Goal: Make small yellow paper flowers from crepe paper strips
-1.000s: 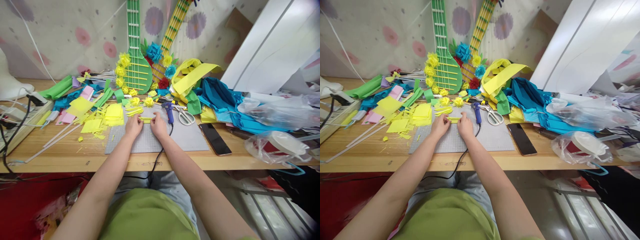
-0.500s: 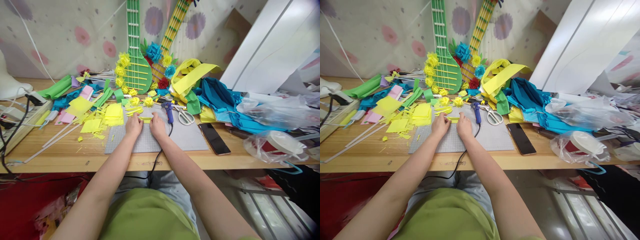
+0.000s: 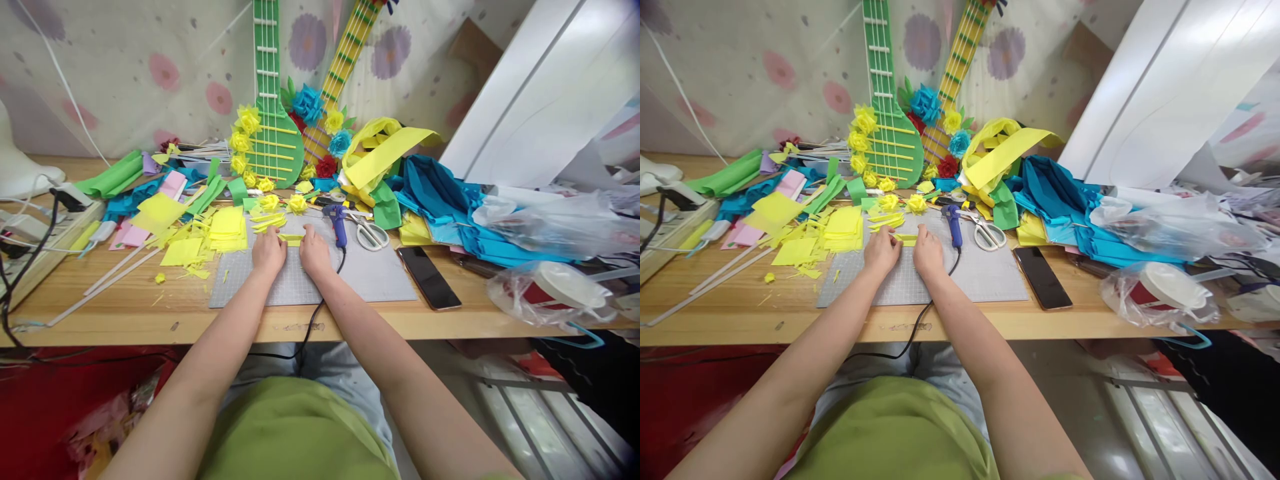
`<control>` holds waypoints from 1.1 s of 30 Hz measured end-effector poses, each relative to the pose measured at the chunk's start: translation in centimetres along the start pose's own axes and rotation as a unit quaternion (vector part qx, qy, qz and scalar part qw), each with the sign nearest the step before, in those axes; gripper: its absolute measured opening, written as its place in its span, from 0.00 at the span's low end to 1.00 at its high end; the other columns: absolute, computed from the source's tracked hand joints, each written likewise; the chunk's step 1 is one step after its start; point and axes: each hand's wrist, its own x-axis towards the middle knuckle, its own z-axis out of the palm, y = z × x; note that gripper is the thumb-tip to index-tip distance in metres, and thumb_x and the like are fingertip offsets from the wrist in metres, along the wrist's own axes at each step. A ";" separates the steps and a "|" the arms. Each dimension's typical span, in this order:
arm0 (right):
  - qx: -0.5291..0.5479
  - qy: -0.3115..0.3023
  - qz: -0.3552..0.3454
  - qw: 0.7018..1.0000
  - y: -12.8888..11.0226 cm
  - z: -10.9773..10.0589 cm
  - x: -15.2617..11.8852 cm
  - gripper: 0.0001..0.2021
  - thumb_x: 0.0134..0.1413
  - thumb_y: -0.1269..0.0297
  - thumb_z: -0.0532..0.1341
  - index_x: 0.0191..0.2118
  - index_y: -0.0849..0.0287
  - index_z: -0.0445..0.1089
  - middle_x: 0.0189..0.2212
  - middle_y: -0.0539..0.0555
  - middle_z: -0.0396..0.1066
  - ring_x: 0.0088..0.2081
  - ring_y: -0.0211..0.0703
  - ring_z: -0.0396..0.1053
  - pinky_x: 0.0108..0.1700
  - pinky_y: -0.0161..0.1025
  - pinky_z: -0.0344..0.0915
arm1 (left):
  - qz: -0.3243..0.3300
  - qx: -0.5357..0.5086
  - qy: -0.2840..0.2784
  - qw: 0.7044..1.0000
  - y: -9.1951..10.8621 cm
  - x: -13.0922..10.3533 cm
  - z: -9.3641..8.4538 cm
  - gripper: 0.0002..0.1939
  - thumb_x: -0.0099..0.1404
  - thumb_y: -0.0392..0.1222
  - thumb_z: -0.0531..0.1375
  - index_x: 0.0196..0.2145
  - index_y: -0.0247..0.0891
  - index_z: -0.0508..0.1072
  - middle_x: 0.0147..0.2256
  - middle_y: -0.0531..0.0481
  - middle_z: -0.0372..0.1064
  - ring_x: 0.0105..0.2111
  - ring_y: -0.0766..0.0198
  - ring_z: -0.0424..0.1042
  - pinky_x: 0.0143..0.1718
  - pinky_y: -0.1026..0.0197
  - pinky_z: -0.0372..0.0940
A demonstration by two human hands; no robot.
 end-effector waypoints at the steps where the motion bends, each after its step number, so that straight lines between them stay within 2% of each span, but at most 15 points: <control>1: -0.004 -0.002 -0.001 1.000 0.0 0.0 0.0 0.17 0.57 0.71 0.44 0.53 0.64 0.54 0.38 0.59 0.69 0.40 0.43 0.65 0.43 0.38 0.58 | 0.000 0.001 0.003 1.000 0.0 0.0 0.0 0.14 0.58 0.39 0.55 0.43 0.38 0.63 0.35 0.47 0.70 0.44 0.56 0.65 0.40 0.58 0.59; 8: -0.041 0.009 -0.021 0.999 0.0 0.3 -0.1 0.17 0.57 0.72 0.44 0.52 0.64 0.55 0.39 0.59 0.69 0.39 0.43 0.65 0.43 0.38 0.59 | 0.031 0.032 -0.004 0.999 0.1 0.0 0.1 0.06 0.59 0.38 0.53 0.35 0.40 0.67 0.34 0.47 0.69 0.41 0.55 0.64 0.40 0.57 0.59; 14: -0.044 0.001 -0.019 0.999 -0.2 0.1 -0.1 0.18 0.57 0.74 0.44 0.52 0.64 0.55 0.40 0.60 0.69 0.39 0.43 0.65 0.43 0.38 0.59 | 0.082 0.052 0.011 0.995 0.2 0.1 0.6 0.11 0.60 0.36 0.50 0.31 0.42 0.72 0.37 0.43 0.66 0.44 0.52 0.59 0.45 0.53 0.57; 19: -0.021 -0.004 -0.037 0.999 -0.2 -0.3 -0.3 0.17 0.56 0.72 0.47 0.52 0.65 0.57 0.43 0.61 0.67 0.41 0.44 0.64 0.45 0.40 0.58 | 0.062 0.033 0.011 0.997 0.4 -0.1 0.4 0.06 0.56 0.42 0.56 0.30 0.43 0.73 0.38 0.43 0.64 0.46 0.50 0.57 0.47 0.50 0.55; 24: 0.004 -0.007 -0.041 0.999 -0.2 -0.2 -0.3 0.18 0.55 0.67 0.51 0.52 0.67 0.57 0.43 0.61 0.66 0.44 0.46 0.62 0.47 0.41 0.57 | 0.045 0.039 0.011 0.998 0.5 0.0 0.4 0.07 0.56 0.46 0.57 0.29 0.43 0.73 0.39 0.44 0.64 0.46 0.51 0.58 0.47 0.51 0.55; 33: 0.063 0.036 0.010 0.997 0.1 -0.3 -0.6 0.18 0.50 0.77 0.47 0.49 0.65 0.59 0.44 0.60 0.63 0.45 0.46 0.58 0.46 0.40 0.57 | 0.007 0.016 -0.004 1.000 0.0 0.2 0.4 0.06 0.56 0.39 0.56 0.33 0.42 0.71 0.38 0.45 0.66 0.46 0.51 0.59 0.46 0.51 0.56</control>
